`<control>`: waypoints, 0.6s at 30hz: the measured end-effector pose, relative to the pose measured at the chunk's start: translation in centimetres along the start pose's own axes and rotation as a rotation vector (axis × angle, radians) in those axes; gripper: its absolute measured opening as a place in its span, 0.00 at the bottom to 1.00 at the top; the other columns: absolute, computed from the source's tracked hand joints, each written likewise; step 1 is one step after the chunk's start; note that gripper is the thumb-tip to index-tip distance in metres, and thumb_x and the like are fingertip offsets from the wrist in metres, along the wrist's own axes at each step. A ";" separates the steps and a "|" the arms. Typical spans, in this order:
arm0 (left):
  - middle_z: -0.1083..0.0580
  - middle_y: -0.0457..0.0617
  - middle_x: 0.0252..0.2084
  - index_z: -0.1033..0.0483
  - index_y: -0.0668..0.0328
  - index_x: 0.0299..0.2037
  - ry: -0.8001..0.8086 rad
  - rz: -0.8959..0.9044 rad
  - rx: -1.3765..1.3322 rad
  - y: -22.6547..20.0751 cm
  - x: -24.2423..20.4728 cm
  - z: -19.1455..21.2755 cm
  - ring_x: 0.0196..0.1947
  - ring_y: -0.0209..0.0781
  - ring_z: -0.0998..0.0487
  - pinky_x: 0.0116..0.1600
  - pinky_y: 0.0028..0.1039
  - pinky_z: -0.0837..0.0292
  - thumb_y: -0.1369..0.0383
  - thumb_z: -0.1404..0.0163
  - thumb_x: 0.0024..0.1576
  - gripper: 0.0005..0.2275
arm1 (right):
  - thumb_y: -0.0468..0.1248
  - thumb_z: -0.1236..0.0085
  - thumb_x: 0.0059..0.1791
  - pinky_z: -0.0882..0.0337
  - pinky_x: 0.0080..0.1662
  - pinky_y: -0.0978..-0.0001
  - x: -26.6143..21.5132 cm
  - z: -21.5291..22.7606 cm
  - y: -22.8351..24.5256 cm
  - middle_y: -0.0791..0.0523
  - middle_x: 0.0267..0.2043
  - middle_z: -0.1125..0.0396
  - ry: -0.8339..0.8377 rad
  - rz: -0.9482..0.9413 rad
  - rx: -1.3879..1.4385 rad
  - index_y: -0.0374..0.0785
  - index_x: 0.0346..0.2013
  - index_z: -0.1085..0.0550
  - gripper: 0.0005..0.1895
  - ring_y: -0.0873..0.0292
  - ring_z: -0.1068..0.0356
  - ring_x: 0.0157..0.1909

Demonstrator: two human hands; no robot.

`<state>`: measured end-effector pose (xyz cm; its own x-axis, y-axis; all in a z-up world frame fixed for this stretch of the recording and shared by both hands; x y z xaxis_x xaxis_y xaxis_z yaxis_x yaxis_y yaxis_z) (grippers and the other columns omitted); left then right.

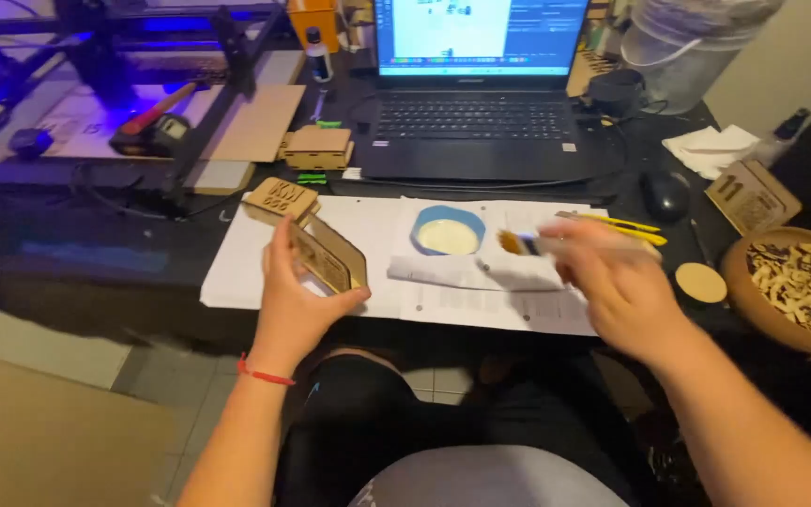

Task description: The person paints the surface of small wooden blocks with a light-colored liquid using a brush. They dip the brush into a small container to reload the liquid and apply it to blocks marked with numbers and QR codes.

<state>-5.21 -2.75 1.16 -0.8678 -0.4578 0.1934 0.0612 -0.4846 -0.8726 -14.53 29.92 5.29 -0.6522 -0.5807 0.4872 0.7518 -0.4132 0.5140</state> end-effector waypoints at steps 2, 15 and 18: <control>0.45 0.56 0.66 0.53 0.55 0.70 -0.033 0.035 0.048 0.3 0.6 -0.9 0.67 0.51 0.39 0.66 0.39 0.40 0.65 0.30 0.34 0.53 | 0.43 0.67 0.55 0.35 0.46 0.65 3.3 -0.6 -0.5 0.55 0.45 0.31 0.073 -0.146 0.024 0.39 0.46 0.26 0.20 0.59 0.32 0.35; 0.32 0.58 0.57 0.41 0.63 0.62 -0.348 0.129 0.300 5.6 2.9 -1.8 0.56 0.59 0.32 0.58 0.48 0.39 0.55 0.26 0.23 0.53 | 0.46 0.55 0.54 0.39 0.34 0.68 10.3 -7.5 -4.0 0.62 0.25 0.34 0.306 -0.477 0.240 0.45 0.33 0.29 0.12 0.65 0.39 0.28; 0.28 0.50 0.54 0.38 0.59 0.59 -0.330 0.209 0.231 6.1 2.8 -2.1 0.52 0.49 0.29 0.61 0.41 0.43 0.54 0.29 0.28 0.46 | 0.45 0.56 0.54 0.42 0.34 0.68 11.0 -8.2 -3.6 0.61 0.26 0.35 0.372 -0.496 0.202 0.44 0.33 0.28 0.11 0.64 0.41 0.29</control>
<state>-8.28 -5.40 -4.54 -0.6237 -0.7585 0.1888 0.3597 -0.4930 -0.7922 -23.62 19.20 3.02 -0.8127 -0.5740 -0.0999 0.3136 -0.5754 0.7553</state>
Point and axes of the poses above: each hand's wrist, its own x-axis towards the middle knuckle, its own z-axis out of the back of the hand, y = z × x, the point moved 6 cm from there along x, towards the middle knuckle
